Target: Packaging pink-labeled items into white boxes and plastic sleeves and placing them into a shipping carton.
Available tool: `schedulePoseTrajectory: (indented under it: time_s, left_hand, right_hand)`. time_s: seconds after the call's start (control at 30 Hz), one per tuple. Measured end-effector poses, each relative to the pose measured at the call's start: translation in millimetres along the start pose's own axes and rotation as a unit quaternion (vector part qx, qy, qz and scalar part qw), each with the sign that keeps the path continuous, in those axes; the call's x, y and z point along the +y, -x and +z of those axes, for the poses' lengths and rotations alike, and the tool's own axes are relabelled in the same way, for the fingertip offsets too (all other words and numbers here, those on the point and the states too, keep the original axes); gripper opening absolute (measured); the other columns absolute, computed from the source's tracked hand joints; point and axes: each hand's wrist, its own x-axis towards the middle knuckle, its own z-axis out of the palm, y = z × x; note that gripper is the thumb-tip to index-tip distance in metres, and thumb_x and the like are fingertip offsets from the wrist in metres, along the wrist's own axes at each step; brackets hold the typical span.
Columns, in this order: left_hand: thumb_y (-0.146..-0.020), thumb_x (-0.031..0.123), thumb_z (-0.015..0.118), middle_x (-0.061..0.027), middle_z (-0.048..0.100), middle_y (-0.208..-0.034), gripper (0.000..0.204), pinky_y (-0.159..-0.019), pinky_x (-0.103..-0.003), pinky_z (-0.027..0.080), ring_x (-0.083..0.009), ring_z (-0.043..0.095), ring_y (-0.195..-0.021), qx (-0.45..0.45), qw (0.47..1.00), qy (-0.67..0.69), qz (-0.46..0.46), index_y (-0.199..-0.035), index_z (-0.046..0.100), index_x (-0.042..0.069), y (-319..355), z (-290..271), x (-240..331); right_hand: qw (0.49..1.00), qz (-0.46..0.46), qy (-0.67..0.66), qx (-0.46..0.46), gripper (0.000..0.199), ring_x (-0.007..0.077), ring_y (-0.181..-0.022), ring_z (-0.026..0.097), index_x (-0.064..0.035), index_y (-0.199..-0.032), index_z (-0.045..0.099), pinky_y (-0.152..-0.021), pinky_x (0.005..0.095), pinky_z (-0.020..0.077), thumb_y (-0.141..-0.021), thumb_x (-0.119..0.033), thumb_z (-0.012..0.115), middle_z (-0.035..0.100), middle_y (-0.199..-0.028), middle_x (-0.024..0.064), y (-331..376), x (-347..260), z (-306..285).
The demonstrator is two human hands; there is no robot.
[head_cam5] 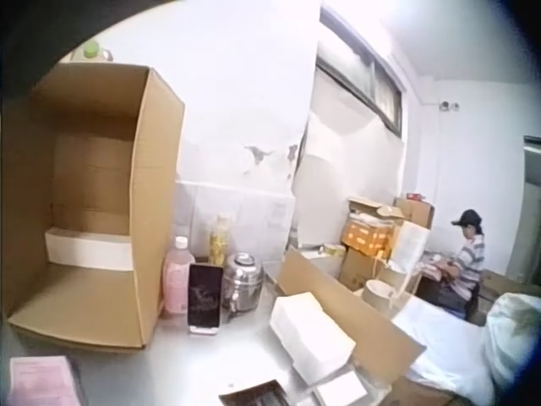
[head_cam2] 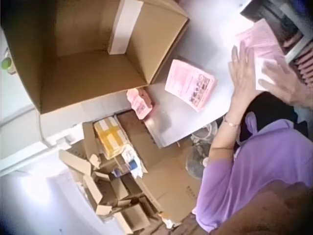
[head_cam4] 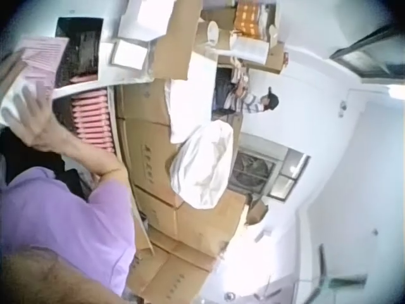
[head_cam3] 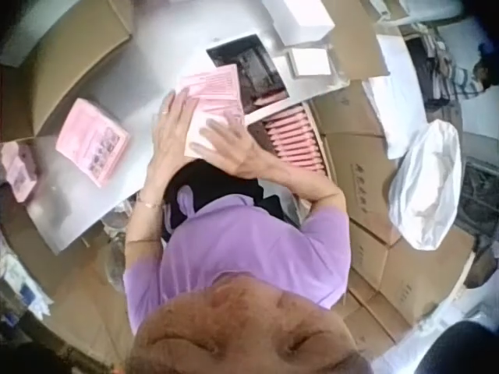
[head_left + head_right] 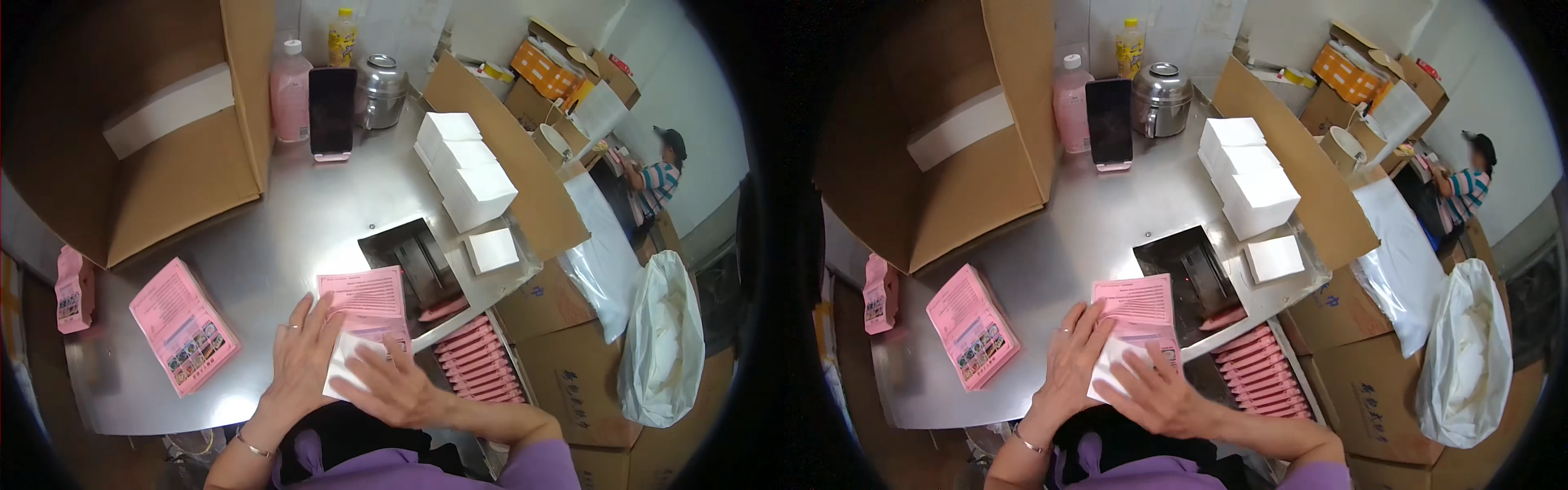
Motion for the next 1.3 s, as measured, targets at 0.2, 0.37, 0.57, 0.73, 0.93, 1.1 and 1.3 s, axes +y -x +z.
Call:
schedulePoseTrajectory:
  time_s: [0.2, 0.37, 0.57, 0.73, 0.93, 1.1, 1.3]
  left_hand:
    - [-0.06, 0.033, 0.083, -0.0239, 0.037, -0.153, 0.089, -0.091, -0.053, 0.035, -0.0478, 0.034, -0.138, 0.1, 0.992, -0.016, -0.073, -0.138, 0.052, 0.004, -16.3, 30.7, 21.9]
    - [-0.071, 0.045, 0.076, -0.0218, 0.045, -0.144, 0.071, -0.092, -0.052, 0.035, -0.0445, 0.04, -0.127, 0.032, 0.987, -0.151, -0.051, -0.134, 0.06, 0.015, 2.6, 19.0, 8.7]
    - [-0.075, 0.05, 0.074, -0.0172, 0.054, -0.127, 0.057, -0.088, -0.049, 0.035, -0.0378, 0.048, -0.11, 0.054, 0.984, -0.142, -0.097, -0.117, 0.067, 0.012, -13.7, 21.8, 20.4]
    - [-0.08, 0.052, 0.073, -0.0165, 0.058, -0.119, 0.054, -0.077, -0.047, 0.038, -0.0327, 0.052, -0.091, 0.017, 0.991, -0.123, -0.058, -0.105, 0.066, 0.004, -14.2, 11.0, 25.6]
    - [-0.073, 0.018, 0.07, -0.0179, 0.055, -0.106, 0.051, -0.073, -0.045, 0.046, -0.0347, 0.055, -0.089, -0.004, 0.999, 0.021, 0.041, -0.121, 0.06, 0.004, -7.1, 26.9, 16.5]
    - [-0.063, 0.023, 0.079, -0.0194, 0.051, -0.108, 0.077, -0.081, -0.046, 0.046, -0.0392, 0.054, -0.095, 0.015, 0.998, 0.014, -0.063, -0.134, 0.054, 0.008, -6.0, 6.0, 12.4]
    - [-0.08, 0.01, 0.072, -0.0175, 0.054, -0.1, 0.07, -0.077, -0.044, 0.046, -0.0355, 0.056, -0.089, -0.04, 0.997, 0.009, -0.06, -0.144, 0.046, 0.005, -16.0, 4.0, 40.7]
  right_hand:
    - [0.976, 0.14, 0.131, -0.103, 0.029, 0.0314, -0.085, 0.063, -0.0006, -0.101, 0.066, -0.106, 0.0607, 0.0388, -0.074, -0.01, 0.066, 0.06, -0.085, 0.0117, -68.0, 51.0, 21.7]
    - [0.961, 0.229, 0.112, 0.107, 0.019, 0.0356, -0.079, 0.061, -0.0039, -0.093, 0.063, -0.08, 0.0473, 0.0503, -0.074, -0.004, 0.065, 0.062, -0.085, 0.0139, -27.5, 81.1, -0.7]
    - [0.854, 0.386, 0.341, 0.071, 0.018, 0.0327, -0.089, 0.056, -0.0016, -0.098, 0.065, -0.079, 0.045, 0.0444, -0.088, -0.016, 0.067, 0.057, -0.091, 0.015, 46.6, 161.3, -18.5]
    - [0.878, 0.391, 0.246, 0.122, 0.019, 0.0346, -0.092, 0.056, -0.0005, -0.104, 0.067, -0.081, 0.0443, 0.0469, -0.085, -0.003, 0.064, 0.059, -0.092, 0.0169, 53.2, 164.0, -27.1]
    - [0.933, 0.293, 0.128, 0.166, 0.044, 0.0409, -0.119, 0.059, 0.0016, -0.124, 0.061, -0.105, 0.0482, 0.0463, -0.08, 0.007, 0.057, 0.063, -0.126, 0.0217, 39.7, 125.5, -8.8]
    - [0.997, 0.058, 0.022, 0.047, 0.034, 0.0394, -0.107, 0.062, 0.0008, -0.114, 0.063, -0.108, 0.0684, 0.0338, -0.082, -0.011, 0.06, 0.062, -0.109, 0.0238, -19.1, 10.4, 8.8]
    - [0.967, 0.248, 0.061, -0.011, 0.03, 0.043, -0.103, 0.058, -0.0009, -0.107, 0.06, -0.103, 0.0711, 0.0322, -0.082, -0.018, 0.064, 0.061, -0.105, 0.0233, -34.4, 115.3, 62.2]
